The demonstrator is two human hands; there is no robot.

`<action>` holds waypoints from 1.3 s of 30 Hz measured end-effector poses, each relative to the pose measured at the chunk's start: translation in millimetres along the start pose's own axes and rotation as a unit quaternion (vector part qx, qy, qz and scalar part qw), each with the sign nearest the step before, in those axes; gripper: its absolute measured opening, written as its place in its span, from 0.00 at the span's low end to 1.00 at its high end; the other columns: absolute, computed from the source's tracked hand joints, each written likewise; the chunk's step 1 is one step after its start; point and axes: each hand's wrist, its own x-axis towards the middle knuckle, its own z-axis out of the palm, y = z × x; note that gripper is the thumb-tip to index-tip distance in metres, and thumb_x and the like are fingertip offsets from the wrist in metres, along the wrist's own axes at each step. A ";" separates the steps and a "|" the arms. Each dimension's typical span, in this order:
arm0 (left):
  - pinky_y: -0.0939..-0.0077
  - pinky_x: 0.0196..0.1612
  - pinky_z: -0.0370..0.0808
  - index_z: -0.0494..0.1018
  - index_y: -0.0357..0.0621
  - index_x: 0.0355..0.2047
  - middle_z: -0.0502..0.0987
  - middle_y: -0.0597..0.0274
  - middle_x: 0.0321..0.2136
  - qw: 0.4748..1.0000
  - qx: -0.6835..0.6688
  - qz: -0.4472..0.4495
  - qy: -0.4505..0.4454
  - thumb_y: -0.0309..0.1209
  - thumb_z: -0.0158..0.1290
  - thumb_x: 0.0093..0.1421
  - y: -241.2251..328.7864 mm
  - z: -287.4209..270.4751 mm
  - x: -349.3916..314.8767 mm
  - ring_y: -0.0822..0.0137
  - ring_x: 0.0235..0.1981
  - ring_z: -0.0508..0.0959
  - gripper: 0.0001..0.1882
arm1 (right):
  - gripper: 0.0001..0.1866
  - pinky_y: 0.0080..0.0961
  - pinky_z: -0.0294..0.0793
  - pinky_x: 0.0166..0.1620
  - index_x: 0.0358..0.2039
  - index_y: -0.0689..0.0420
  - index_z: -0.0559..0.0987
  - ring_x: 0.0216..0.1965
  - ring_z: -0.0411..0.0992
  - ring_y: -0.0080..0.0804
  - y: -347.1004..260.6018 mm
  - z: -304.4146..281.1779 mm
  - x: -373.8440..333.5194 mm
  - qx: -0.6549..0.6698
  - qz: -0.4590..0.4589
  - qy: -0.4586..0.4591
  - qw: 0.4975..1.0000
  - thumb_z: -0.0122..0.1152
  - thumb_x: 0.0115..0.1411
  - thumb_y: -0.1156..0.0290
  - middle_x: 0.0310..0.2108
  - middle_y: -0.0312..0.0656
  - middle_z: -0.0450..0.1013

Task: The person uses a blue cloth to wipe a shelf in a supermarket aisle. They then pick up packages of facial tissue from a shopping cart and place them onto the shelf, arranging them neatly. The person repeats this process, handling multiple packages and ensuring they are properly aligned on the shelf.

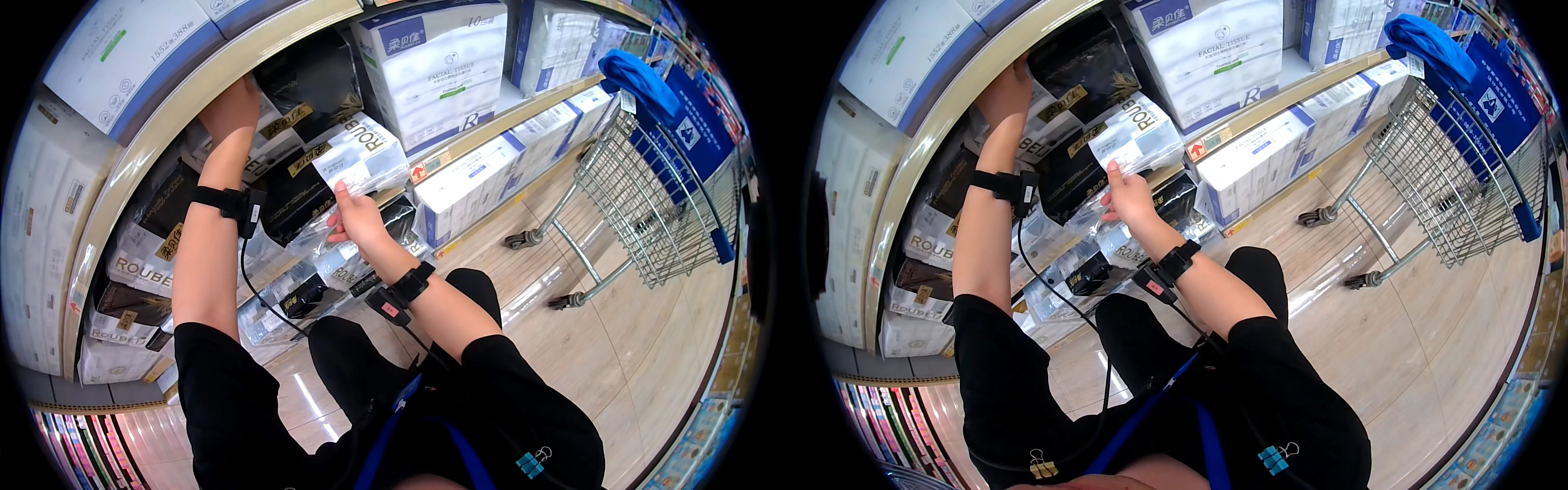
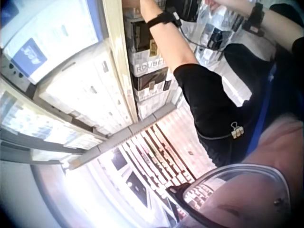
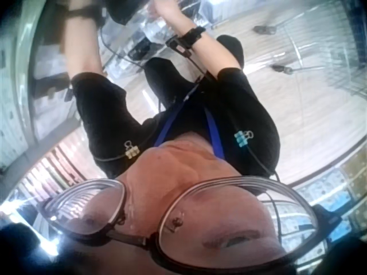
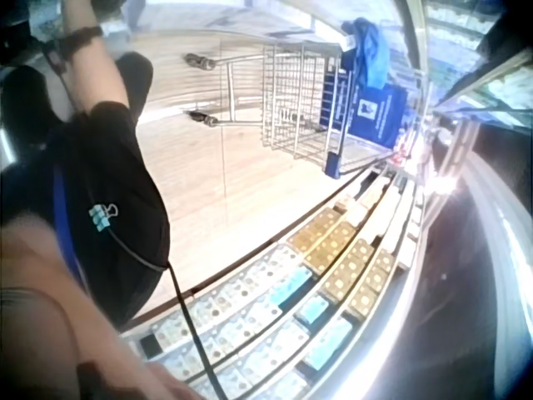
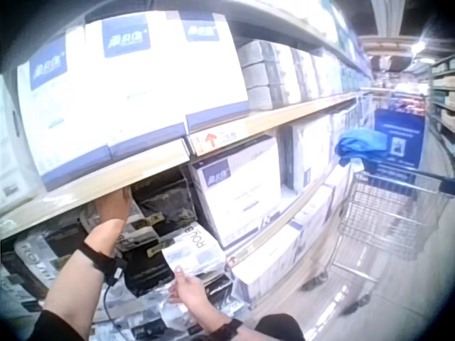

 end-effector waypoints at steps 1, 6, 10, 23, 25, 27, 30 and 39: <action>0.50 0.45 0.74 0.77 0.53 0.48 0.79 0.52 0.44 1.000 0.011 0.000 -0.018 0.50 0.51 0.63 1.1 -2.2 -0.9 0.45 0.44 0.77 0.20 | 0.34 0.27 0.81 0.24 0.26 0.64 0.72 0.20 0.65 0.23 -0.4 -1.3 -1.5 0.001 0.000 -0.004 1.000 0.48 0.65 0.39 0.23 0.42 0.69; 0.52 0.52 0.72 0.69 0.50 0.59 0.75 0.49 0.52 0.993 -0.015 0.076 -0.090 0.51 0.51 0.63 23.0 -25.4 -8.1 0.47 0.52 0.74 0.28 | 0.34 0.28 0.80 0.22 0.23 0.62 0.71 0.21 0.65 0.23 -5.0 -6.0 -5.1 0.009 0.009 -0.009 1.000 0.47 0.65 0.39 0.23 0.42 0.69; 0.52 0.54 0.70 0.64 0.53 0.63 0.71 0.49 0.56 0.984 -0.017 0.092 -0.154 0.51 0.54 0.61 3.1 -6.2 -7.4 0.47 0.56 0.71 0.33 | 0.34 0.29 0.79 0.21 0.21 0.60 0.71 0.23 0.65 0.23 -2.7 -5.3 -3.7 -0.004 0.015 -0.018 1.000 0.47 0.65 0.38 0.23 0.41 0.69; 0.63 0.56 0.68 0.60 0.47 0.64 0.75 0.59 0.55 0.946 -0.125 -0.018 -0.300 0.27 0.52 0.62 2.1 7.2 5.9 0.61 0.52 0.77 0.30 | 0.32 0.25 0.75 0.16 0.16 0.67 0.73 0.16 0.71 0.28 -2.1 14.1 12.8 -0.077 -0.068 0.033 0.994 0.64 0.59 0.48 0.17 0.41 0.70; 0.62 0.56 0.68 0.60 0.45 0.64 0.75 0.57 0.53 0.963 -0.062 0.016 -0.262 0.30 0.53 0.62 -1.2 7.0 1.4 0.58 0.49 0.78 0.30 | 0.32 0.26 0.75 0.17 0.16 0.68 0.73 0.16 0.71 0.29 -3.8 19.7 18.6 -0.078 -0.063 0.037 0.994 0.64 0.59 0.48 0.17 0.41 0.70; 0.61 0.56 0.69 0.60 0.43 0.63 0.76 0.56 0.52 0.974 -0.013 0.050 -0.219 0.33 0.54 0.61 1.7 -3.2 -2.1 0.54 0.45 0.80 0.30 | 0.27 0.22 0.76 0.18 0.24 0.64 0.75 0.20 0.67 0.21 -10.9 18.3 22.1 -0.093 -0.018 0.023 0.995 0.65 0.59 0.48 0.21 0.35 0.67; 0.56 0.54 0.70 0.65 0.43 0.60 0.76 0.51 0.50 0.989 0.002 0.085 -0.122 0.36 0.55 0.61 9.3 -24.1 -21.5 0.48 0.45 0.79 0.27 | 0.26 0.23 0.77 0.18 0.27 0.65 0.76 0.19 0.67 0.21 -3.8 20.8 30.1 -0.060 -0.034 0.028 0.997 0.66 0.58 0.49 0.22 0.35 0.67; 0.53 0.60 0.63 0.64 0.47 0.60 0.66 0.45 0.56 0.918 -0.209 0.132 -0.312 0.40 0.64 0.50 27.3 -125.8 -153.3 0.46 0.59 0.65 0.38 | 0.29 0.26 0.81 0.25 0.40 0.66 0.74 0.26 0.75 0.31 -18.8 -28.8 6.4 0.076 0.052 -0.063 0.994 0.58 0.63 0.46 0.32 0.45 0.74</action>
